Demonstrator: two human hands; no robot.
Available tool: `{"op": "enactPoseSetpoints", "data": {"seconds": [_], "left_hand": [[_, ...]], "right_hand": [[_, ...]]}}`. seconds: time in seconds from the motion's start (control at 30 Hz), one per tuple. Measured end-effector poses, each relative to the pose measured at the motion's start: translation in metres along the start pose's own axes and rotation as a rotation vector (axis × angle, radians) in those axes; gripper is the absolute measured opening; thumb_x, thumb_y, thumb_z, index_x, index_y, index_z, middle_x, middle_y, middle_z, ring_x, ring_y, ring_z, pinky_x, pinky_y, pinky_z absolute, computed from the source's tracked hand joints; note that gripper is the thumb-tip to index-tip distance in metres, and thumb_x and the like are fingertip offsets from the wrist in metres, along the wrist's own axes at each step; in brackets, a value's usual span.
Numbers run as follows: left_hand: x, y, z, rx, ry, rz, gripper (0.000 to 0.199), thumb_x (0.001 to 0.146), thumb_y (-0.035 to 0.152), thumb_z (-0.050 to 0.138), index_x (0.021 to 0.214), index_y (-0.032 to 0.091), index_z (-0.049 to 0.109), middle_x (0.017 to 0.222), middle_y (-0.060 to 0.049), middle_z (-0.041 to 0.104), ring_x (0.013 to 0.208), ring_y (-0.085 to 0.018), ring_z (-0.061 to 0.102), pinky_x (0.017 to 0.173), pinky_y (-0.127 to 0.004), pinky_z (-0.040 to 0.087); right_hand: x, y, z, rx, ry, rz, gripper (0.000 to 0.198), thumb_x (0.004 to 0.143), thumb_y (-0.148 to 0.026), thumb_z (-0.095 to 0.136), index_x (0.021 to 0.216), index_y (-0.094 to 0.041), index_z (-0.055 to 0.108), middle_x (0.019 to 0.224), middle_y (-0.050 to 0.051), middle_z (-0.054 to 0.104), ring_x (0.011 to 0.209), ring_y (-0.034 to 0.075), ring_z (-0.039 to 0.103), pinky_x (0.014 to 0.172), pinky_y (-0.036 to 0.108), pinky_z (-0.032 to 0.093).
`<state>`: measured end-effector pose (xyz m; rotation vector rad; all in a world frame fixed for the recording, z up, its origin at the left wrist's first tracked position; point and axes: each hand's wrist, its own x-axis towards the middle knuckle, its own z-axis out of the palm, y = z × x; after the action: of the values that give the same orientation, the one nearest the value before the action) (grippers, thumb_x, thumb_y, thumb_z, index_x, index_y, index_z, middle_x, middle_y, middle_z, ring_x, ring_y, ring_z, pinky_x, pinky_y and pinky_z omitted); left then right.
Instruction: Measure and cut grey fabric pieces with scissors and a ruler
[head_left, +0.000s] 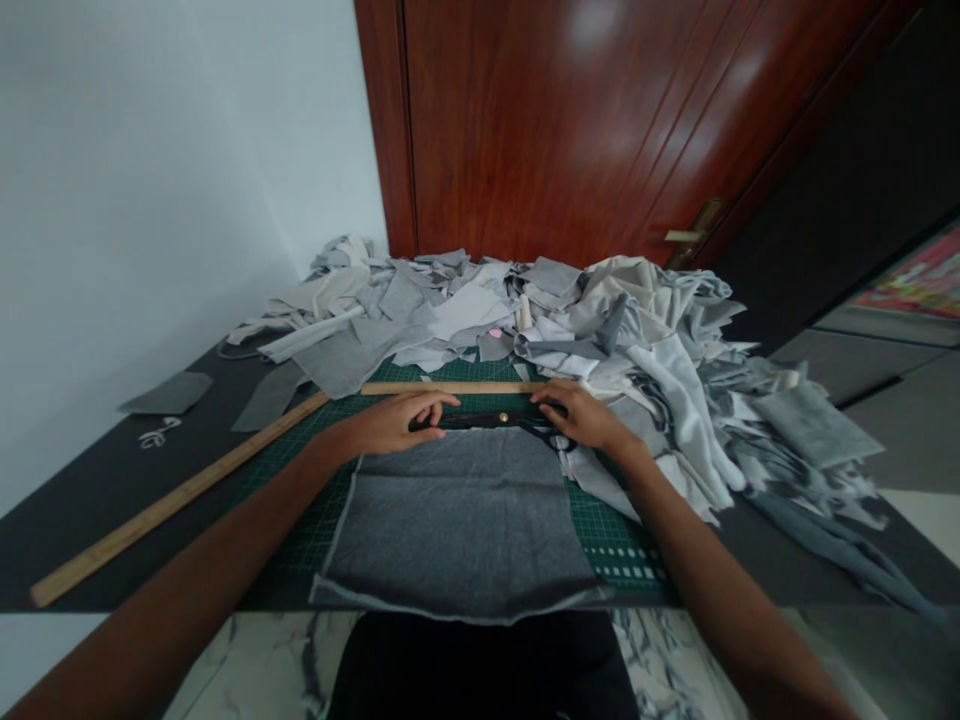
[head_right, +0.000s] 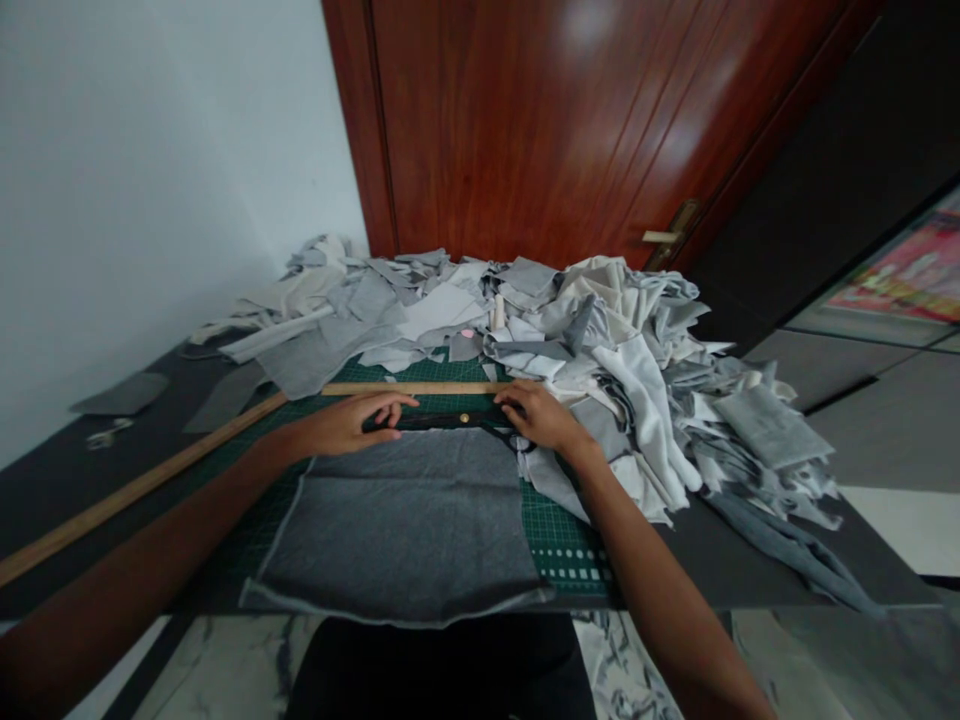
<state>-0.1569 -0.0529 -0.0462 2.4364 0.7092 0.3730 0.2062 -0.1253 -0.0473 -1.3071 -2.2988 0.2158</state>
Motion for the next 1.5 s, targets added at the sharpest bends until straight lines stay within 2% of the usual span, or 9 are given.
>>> {"op": "enactPoseSetpoints", "data": {"seconds": [0.27, 0.43, 0.57, 0.7, 0.83, 1.0, 1.17, 1.37, 1.5], "left_hand": [[0.001, 0.001, 0.000, 0.052, -0.012, -0.052, 0.055, 0.093, 0.050, 0.062, 0.141, 0.022, 0.059, 0.094, -0.002, 0.066, 0.082, -0.018, 0.060, 0.078, -0.028, 0.047], [0.000, 0.003, -0.003, 0.071, -0.032, -0.095, 0.058, 0.094, 0.054, 0.060, 0.141, 0.021, 0.057, 0.085, 0.000, 0.065, 0.076, -0.018, 0.060, 0.073, -0.027, 0.045], [-0.001, 0.006, -0.002, 0.024, -0.075, -0.101, 0.062, 0.093, 0.056, 0.063, 0.144, 0.023, 0.054, 0.088, 0.000, 0.066, 0.078, -0.018, 0.061, 0.073, -0.027, 0.046], [-0.001, 0.003, 0.001, -0.008, -0.036, -0.100, 0.056, 0.093, 0.053, 0.063, 0.140, 0.024, 0.056, 0.091, -0.001, 0.065, 0.079, -0.018, 0.060, 0.075, -0.027, 0.047], [0.000, -0.007, 0.002, -0.016, 0.022, -0.091, 0.054, 0.093, 0.052, 0.063, 0.138, 0.021, 0.056, 0.089, 0.000, 0.062, 0.078, -0.018, 0.057, 0.073, -0.027, 0.045], [0.002, -0.016, 0.002, -0.017, 0.088, -0.100, 0.054, 0.092, 0.048, 0.063, 0.137, 0.019, 0.056, 0.087, 0.000, 0.058, 0.078, -0.018, 0.055, 0.073, -0.027, 0.044], [0.002, -0.016, -0.005, 0.022, 0.097, -0.142, 0.052, 0.094, 0.047, 0.059, 0.137, 0.020, 0.056, 0.084, 0.001, 0.056, 0.076, -0.017, 0.055, 0.072, -0.027, 0.043], [-0.001, -0.020, -0.014, 0.084, 0.134, -0.174, 0.054, 0.093, 0.048, 0.058, 0.139, 0.019, 0.055, 0.083, 0.002, 0.058, 0.076, -0.017, 0.058, 0.074, -0.028, 0.044], [-0.001, -0.024, -0.010, 0.126, 0.156, -0.157, 0.052, 0.094, 0.047, 0.056, 0.138, 0.020, 0.056, 0.087, 0.001, 0.059, 0.080, -0.018, 0.060, 0.078, -0.030, 0.047]], "right_hand": [[-0.016, 0.001, -0.007, 0.039, -0.081, 0.045, 0.037, 0.095, -0.026, 0.067, 0.130, -0.016, 0.065, 0.128, 0.015, 0.064, 0.122, 0.025, 0.060, 0.110, 0.044, 0.046], [-0.016, -0.007, -0.007, -0.019, -0.030, 0.039, 0.030, 0.093, -0.021, 0.067, 0.123, -0.014, 0.068, 0.121, 0.014, 0.065, 0.117, 0.025, 0.061, 0.107, 0.044, 0.047], [-0.016, -0.008, -0.010, 0.020, -0.092, 0.033, 0.026, 0.091, -0.020, 0.070, 0.117, -0.015, 0.071, 0.116, 0.012, 0.070, 0.113, 0.024, 0.064, 0.103, 0.042, 0.049], [-0.017, -0.012, -0.013, 0.009, -0.144, 0.027, 0.028, 0.090, -0.021, 0.072, 0.117, -0.014, 0.073, 0.114, 0.012, 0.073, 0.109, 0.025, 0.067, 0.103, 0.042, 0.050], [-0.018, -0.016, -0.010, -0.022, -0.170, 0.039, 0.035, 0.092, -0.023, 0.070, 0.125, -0.012, 0.072, 0.121, 0.016, 0.071, 0.116, 0.027, 0.066, 0.105, 0.043, 0.049], [-0.018, -0.018, 0.002, -0.056, -0.146, 0.096, 0.031, 0.097, -0.026, 0.066, 0.124, -0.013, 0.072, 0.124, 0.017, 0.068, 0.120, 0.027, 0.063, 0.107, 0.041, 0.049], [-0.016, -0.014, 0.010, -0.059, -0.071, 0.151, 0.027, 0.095, -0.027, 0.069, 0.118, -0.012, 0.073, 0.117, 0.016, 0.072, 0.114, 0.027, 0.066, 0.104, 0.041, 0.050], [-0.018, -0.004, -0.002, -0.073, -0.076, 0.338, 0.024, 0.091, -0.026, 0.074, 0.110, -0.012, 0.076, 0.109, 0.015, 0.076, 0.099, 0.025, 0.070, 0.092, 0.036, 0.054], [-0.019, -0.004, -0.009, -0.169, -0.110, 0.409, 0.018, 0.094, -0.023, 0.068, 0.106, -0.013, 0.077, 0.108, 0.014, 0.076, 0.100, 0.024, 0.070, 0.092, 0.034, 0.053]]}}
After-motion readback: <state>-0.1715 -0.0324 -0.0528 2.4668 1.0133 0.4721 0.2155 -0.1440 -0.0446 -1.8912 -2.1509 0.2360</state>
